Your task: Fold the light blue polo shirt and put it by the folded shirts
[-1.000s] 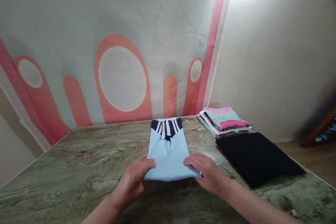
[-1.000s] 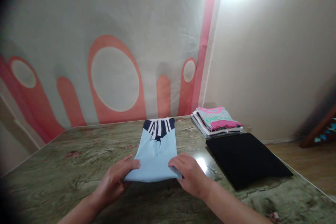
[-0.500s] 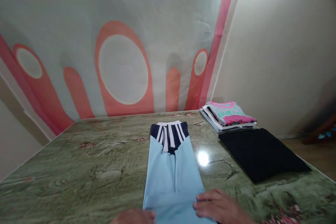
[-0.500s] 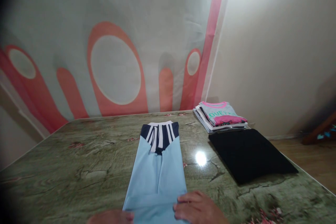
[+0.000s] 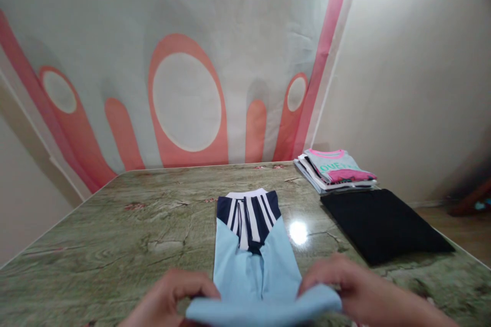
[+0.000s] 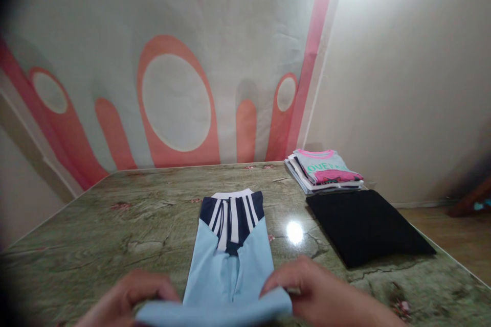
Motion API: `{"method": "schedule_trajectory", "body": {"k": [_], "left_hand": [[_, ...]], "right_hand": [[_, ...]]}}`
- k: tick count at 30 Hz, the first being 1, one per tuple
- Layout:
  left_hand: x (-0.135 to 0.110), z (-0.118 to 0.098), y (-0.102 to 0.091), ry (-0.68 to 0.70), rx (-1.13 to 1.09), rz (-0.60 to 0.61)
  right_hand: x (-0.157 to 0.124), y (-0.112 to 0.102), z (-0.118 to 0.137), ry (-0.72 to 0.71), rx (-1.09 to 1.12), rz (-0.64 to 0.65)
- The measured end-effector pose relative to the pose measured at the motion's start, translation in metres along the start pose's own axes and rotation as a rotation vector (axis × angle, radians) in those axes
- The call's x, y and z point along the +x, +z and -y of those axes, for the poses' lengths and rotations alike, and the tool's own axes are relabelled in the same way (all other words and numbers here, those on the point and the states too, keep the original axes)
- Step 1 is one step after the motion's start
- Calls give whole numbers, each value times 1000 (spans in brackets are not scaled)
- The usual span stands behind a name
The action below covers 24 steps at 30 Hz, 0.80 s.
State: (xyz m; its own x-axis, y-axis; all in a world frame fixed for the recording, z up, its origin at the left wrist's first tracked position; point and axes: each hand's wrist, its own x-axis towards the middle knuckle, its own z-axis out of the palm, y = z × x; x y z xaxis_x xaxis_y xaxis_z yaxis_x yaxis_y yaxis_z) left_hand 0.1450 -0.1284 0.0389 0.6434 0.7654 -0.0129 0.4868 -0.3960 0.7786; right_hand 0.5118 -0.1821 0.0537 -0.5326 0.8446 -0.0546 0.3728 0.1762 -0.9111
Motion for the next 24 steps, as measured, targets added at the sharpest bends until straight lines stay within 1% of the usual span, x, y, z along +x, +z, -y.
{"method": "schedule_trajectory", "body": {"k": [1,2,4,5,6,7,8,9,11,13,18,24], "left_hand": [[19,-4,-13,-76,-88,33],[40,-6,-24,-125,-192,1],[83,1,-39,-185,-442,-160],[104,9,-42,-222,-561,-216],[123,20,-41,-272,-639,-259],[140,34,-39,-330,-675,-311],[155,47,-34,-365,-672,-329],[165,61,-28,-384,-669,-341],[178,83,-16,-404,-654,-378],[181,96,-9,-392,-642,-419],[186,105,-8,-296,-620,-505],[199,119,-1,-302,-525,-561]], "right_hand": [[16,-11,1,14,64,-25],[35,-22,-2,29,136,-60],[79,-40,-18,25,274,-135],[101,-46,-29,42,328,-207],[122,-51,-42,89,371,-289],[141,-53,-55,169,403,-377],[157,-54,-68,275,407,-462],[169,-53,-80,320,391,-496],[183,-48,-101,364,360,-553],[185,-44,-115,352,335,-587],[182,-42,-130,264,264,-680],[191,-44,-142,263,63,-795]]}}
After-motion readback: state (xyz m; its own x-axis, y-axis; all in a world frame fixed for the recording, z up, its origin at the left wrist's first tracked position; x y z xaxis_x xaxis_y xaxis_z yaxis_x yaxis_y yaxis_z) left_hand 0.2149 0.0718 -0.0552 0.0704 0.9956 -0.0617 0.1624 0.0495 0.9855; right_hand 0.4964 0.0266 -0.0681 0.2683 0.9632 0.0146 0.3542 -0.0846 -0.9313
